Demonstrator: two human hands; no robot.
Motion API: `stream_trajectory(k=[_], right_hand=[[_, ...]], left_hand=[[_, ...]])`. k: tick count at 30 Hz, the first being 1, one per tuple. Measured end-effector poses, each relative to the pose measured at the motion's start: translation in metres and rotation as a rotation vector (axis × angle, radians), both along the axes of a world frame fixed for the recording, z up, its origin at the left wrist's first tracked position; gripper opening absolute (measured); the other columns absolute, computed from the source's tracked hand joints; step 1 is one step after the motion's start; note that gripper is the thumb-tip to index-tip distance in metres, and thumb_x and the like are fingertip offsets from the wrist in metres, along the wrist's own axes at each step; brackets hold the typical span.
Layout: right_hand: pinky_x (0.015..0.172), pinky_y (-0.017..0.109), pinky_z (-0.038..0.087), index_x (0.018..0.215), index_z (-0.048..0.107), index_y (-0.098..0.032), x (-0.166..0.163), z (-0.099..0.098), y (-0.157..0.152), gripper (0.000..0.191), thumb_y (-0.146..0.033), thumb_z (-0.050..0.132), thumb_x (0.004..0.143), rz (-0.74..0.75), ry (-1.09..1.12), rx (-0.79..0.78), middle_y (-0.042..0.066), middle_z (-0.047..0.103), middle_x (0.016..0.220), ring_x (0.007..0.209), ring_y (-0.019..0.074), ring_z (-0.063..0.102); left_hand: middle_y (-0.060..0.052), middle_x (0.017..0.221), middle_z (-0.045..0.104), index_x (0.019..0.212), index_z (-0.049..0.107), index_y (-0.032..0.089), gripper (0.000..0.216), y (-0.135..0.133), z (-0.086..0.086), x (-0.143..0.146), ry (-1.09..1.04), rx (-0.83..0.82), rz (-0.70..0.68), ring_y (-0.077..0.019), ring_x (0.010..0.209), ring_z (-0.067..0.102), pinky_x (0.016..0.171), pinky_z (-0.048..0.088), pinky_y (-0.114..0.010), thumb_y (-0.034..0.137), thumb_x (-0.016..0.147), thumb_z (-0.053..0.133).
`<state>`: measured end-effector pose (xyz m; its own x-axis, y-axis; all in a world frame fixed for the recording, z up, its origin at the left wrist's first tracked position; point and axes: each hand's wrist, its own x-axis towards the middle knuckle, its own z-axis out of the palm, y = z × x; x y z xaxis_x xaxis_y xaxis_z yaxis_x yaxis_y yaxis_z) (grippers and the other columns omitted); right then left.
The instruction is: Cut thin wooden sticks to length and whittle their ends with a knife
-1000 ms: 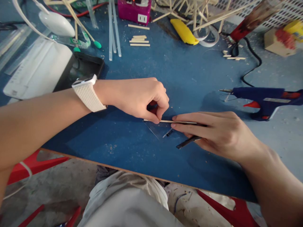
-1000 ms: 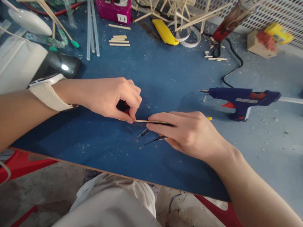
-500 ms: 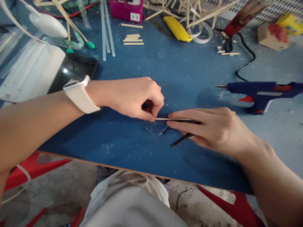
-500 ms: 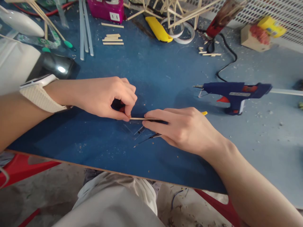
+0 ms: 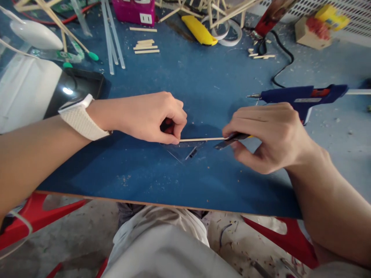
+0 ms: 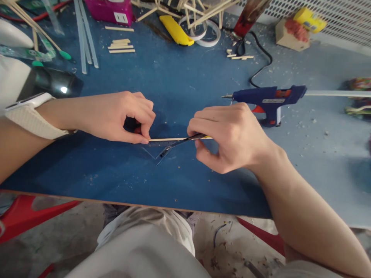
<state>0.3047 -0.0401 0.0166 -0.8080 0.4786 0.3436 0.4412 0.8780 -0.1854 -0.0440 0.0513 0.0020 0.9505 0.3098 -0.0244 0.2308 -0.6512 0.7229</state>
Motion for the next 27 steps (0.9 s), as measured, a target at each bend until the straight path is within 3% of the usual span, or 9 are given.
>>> stream_trajectory(k=[3,9,12,15,18,20,23,27], right_hand=[[0.069,0.041,0.049,0.125,0.063,-0.031,0.004,0.005,0.002,0.031,-0.01,0.059,0.102,-0.004,-0.045,-0.027,0.0,0.07,0.095,0.077,0.0245,0.065],[0.083,0.044,0.058,0.153,0.071,-0.034,0.001,0.001,0.002,0.043,-0.013,0.051,0.121,-0.067,-0.073,0.126,0.004,0.078,0.113,0.095,0.0277,0.072],[0.076,0.046,0.053,0.156,0.074,-0.032,0.001,0.0,0.002,0.042,-0.033,0.04,0.131,-0.055,-0.05,0.196,0.006,0.075,0.113,0.091,0.028,0.068],[0.079,0.051,0.053,0.135,0.082,-0.028,-0.003,0.002,0.004,0.064,-0.058,0.025,0.137,-0.002,-0.002,0.184,0.007,0.076,0.104,0.09,0.0297,0.065],[0.079,0.05,0.05,0.1,0.075,-0.028,-0.009,0.006,0.01,0.052,-0.041,0.04,0.136,-0.034,0.029,0.208,0.003,0.072,0.086,0.087,0.0283,0.062],[0.08,0.051,0.048,0.089,0.066,-0.029,-0.014,0.006,0.017,0.042,-0.034,0.055,0.13,-0.015,0.038,0.246,0.002,0.066,0.079,0.089,0.0282,0.061],[0.092,0.057,0.05,0.086,0.056,-0.028,-0.021,0.006,0.035,0.04,-0.045,0.063,0.121,0.075,0.064,0.325,0.003,0.071,0.089,0.101,0.0319,0.067],[0.12,0.068,0.057,0.091,0.048,-0.029,-0.031,-0.001,0.067,0.044,-0.05,0.039,0.129,0.128,0.103,0.302,0.005,0.067,0.096,0.111,0.034,0.07]], left_hand=[[0.004,0.084,0.081,0.084,0.086,0.029,0.027,0.0,-0.002,0.001,-0.001,0.003,0.007,-0.0159,0.088,0.07,0.099,0.05,-0.038,0.041,0.107,0.081],[0.006,0.085,0.081,0.083,0.085,0.03,0.031,0.001,-0.004,0.0,0.008,0.005,0.017,-0.0159,0.089,0.071,0.102,0.053,-0.038,0.049,0.107,0.081],[0.006,0.088,0.082,0.086,0.085,0.029,0.033,0.0,-0.002,0.0,0.054,0.026,0.024,-0.0161,0.093,0.071,0.111,0.055,-0.038,0.05,0.111,0.079],[0.003,0.091,0.084,0.088,0.086,0.027,0.03,-0.002,0.002,0.001,0.093,0.035,0.024,-0.0153,0.096,0.07,0.118,0.056,-0.036,0.042,0.112,0.076],[0.003,0.091,0.084,0.088,0.087,0.027,0.028,-0.003,0.004,0.002,0.1,0.029,0.016,-0.0152,0.098,0.071,0.121,0.056,-0.036,0.039,0.111,0.075],[0.005,0.088,0.082,0.087,0.086,0.028,0.032,-0.002,0.003,0.002,0.088,0.028,0.019,-0.0151,0.096,0.071,0.127,0.056,-0.04,0.045,0.11,0.075],[0.006,0.083,0.078,0.083,0.087,0.031,0.037,0.001,-0.001,0.003,0.063,0.012,0.026,-0.0152,0.088,0.069,0.128,0.056,-0.044,0.057,0.107,0.076],[0.008,0.081,0.08,0.081,0.088,0.035,0.035,0.002,-0.004,0.004,0.035,-0.01,0.025,-0.0167,0.087,0.071,0.119,0.054,-0.044,0.059,0.105,0.077]])
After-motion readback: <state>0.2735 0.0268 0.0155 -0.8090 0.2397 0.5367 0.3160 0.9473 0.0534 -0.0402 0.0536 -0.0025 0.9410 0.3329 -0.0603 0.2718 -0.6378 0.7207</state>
